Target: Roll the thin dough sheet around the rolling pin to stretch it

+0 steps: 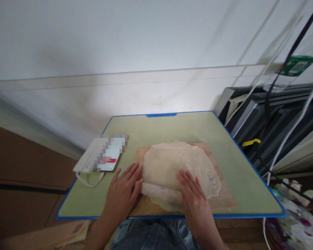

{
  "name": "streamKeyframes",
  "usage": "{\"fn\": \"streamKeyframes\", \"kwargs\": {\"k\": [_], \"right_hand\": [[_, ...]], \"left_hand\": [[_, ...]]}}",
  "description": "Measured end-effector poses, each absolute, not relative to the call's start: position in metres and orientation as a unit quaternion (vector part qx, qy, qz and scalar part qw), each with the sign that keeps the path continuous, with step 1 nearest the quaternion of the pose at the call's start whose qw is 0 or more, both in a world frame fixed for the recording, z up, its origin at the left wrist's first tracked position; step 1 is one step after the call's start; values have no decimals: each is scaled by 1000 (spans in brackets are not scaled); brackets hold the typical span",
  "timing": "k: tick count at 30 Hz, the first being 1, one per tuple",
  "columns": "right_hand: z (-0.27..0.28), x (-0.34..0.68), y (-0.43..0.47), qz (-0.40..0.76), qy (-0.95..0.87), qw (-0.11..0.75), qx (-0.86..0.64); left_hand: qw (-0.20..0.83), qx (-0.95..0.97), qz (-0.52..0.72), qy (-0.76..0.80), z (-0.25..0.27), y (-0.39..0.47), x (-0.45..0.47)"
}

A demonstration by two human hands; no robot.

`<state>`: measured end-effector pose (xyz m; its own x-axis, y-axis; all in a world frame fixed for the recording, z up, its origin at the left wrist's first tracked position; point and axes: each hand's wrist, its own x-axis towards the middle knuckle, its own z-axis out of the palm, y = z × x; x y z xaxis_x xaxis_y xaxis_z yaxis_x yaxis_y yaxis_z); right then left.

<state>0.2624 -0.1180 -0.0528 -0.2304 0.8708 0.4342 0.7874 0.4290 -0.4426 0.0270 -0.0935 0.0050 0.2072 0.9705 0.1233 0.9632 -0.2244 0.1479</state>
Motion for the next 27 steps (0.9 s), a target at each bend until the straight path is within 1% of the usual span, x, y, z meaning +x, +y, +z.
{"fn": "streamKeyframes", "kwargs": {"k": [9,19,27], "right_hand": [[-55,263,-77,97,-747,333,-567],[-49,260,-112,82,-765,331,-547],[-53,263,-88,101,-751,325,-565]], "left_hand": [[-13,784,83,615,6,-59,35],[10,775,107,622,5,-92,29],[-4,781,89,619,7,-70,34]]}}
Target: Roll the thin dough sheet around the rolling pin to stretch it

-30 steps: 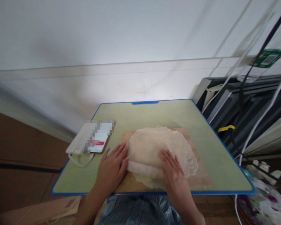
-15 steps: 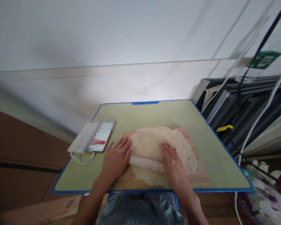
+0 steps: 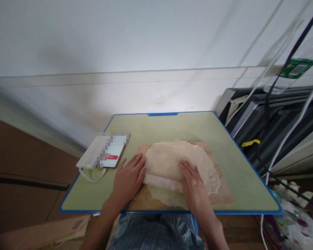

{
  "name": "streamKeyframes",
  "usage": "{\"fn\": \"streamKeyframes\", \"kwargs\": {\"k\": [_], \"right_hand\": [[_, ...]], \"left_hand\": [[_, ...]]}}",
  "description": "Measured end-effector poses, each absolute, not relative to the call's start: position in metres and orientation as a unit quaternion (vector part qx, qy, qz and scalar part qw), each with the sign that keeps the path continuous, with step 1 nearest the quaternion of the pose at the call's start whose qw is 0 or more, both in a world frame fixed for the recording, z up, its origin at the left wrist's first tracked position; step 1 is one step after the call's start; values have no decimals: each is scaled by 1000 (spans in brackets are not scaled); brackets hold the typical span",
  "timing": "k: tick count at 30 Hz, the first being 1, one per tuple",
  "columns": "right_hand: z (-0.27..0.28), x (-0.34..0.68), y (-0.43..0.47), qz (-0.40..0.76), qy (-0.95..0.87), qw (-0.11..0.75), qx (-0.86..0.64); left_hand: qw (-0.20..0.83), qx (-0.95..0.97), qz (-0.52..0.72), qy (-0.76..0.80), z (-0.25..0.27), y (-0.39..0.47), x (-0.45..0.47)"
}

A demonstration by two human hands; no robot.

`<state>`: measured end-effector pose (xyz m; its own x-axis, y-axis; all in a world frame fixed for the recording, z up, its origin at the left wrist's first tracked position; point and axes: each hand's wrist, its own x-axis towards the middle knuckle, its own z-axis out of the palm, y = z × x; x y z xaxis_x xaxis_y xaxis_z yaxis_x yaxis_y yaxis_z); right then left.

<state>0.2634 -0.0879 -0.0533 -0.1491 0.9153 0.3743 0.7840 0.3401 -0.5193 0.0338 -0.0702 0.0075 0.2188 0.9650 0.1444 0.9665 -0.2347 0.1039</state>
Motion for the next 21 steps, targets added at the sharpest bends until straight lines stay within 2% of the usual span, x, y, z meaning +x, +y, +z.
{"fn": "streamKeyframes", "kwargs": {"k": [11,21], "right_hand": [[-52,265,-93,115,-759,317,-557],[-50,265,-89,123,-752,348,-547]], "left_hand": [[13,-778,-99,-621,5,-76,33],[4,-786,-92,-612,5,-77,31]]}}
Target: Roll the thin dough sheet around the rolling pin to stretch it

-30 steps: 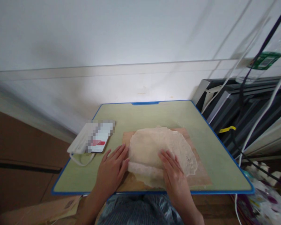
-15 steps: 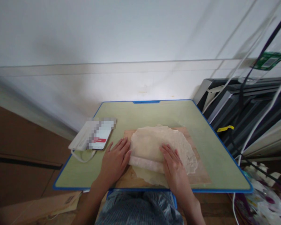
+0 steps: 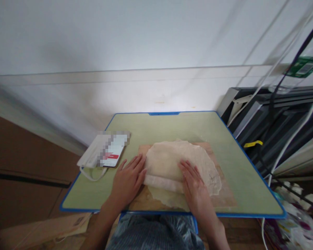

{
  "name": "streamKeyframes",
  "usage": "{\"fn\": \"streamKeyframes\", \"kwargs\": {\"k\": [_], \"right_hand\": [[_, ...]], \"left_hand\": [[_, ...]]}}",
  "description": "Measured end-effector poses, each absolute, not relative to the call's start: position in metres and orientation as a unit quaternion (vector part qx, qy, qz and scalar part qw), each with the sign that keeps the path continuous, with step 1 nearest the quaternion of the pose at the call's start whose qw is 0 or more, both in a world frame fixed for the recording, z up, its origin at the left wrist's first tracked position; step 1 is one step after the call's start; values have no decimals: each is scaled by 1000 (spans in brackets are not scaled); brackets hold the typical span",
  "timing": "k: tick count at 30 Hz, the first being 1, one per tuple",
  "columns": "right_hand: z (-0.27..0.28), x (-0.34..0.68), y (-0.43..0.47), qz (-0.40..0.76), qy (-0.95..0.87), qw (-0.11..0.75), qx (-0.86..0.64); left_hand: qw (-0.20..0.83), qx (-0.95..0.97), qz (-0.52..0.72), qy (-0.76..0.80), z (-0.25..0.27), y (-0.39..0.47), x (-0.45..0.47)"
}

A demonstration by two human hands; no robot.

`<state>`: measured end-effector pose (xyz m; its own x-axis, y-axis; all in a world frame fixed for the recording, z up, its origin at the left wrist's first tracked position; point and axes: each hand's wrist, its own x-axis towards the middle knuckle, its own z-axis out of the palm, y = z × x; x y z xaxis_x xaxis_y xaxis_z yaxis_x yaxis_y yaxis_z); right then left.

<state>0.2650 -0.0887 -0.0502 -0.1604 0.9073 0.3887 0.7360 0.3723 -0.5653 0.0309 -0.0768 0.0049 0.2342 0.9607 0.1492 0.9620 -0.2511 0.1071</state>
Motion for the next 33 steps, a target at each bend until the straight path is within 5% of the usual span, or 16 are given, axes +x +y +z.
{"fn": "streamKeyframes", "kwargs": {"k": [33], "right_hand": [[-56,266,-73,101,-761,342,-541]], "left_hand": [[13,-786,-79,-614,6,-60,32]]}}
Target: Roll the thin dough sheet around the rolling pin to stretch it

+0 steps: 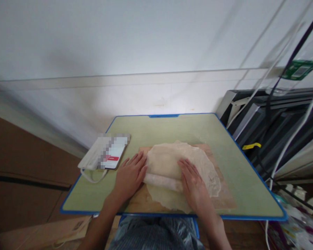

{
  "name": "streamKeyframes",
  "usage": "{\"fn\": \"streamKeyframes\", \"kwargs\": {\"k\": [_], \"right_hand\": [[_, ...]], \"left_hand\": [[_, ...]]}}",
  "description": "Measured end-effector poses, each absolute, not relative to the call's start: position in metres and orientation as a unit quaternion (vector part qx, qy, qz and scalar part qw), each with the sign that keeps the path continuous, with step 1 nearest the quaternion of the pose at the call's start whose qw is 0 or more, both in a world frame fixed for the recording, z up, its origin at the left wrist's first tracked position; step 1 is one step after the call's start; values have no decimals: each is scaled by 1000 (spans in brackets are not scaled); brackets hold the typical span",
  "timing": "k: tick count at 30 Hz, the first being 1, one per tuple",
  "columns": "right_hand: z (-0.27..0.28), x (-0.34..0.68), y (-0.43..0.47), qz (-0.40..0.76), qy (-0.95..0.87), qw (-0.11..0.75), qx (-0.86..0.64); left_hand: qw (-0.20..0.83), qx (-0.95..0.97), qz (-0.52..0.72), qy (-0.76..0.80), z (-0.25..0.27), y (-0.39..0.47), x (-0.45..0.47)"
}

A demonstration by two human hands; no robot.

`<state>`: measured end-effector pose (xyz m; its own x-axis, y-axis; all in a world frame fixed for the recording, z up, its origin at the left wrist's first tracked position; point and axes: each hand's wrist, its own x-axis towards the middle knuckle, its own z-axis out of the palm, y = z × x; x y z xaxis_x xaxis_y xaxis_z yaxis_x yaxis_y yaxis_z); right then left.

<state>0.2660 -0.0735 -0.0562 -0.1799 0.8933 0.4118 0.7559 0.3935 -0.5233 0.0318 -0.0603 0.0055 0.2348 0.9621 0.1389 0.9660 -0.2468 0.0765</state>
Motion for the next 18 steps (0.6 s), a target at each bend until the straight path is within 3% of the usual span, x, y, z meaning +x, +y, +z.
{"fn": "streamKeyframes", "kwargs": {"k": [18], "right_hand": [[-53,263,-83,78,-763,351,-537]], "left_hand": [[15,-781,-89,-618,6,-74,31]]}}
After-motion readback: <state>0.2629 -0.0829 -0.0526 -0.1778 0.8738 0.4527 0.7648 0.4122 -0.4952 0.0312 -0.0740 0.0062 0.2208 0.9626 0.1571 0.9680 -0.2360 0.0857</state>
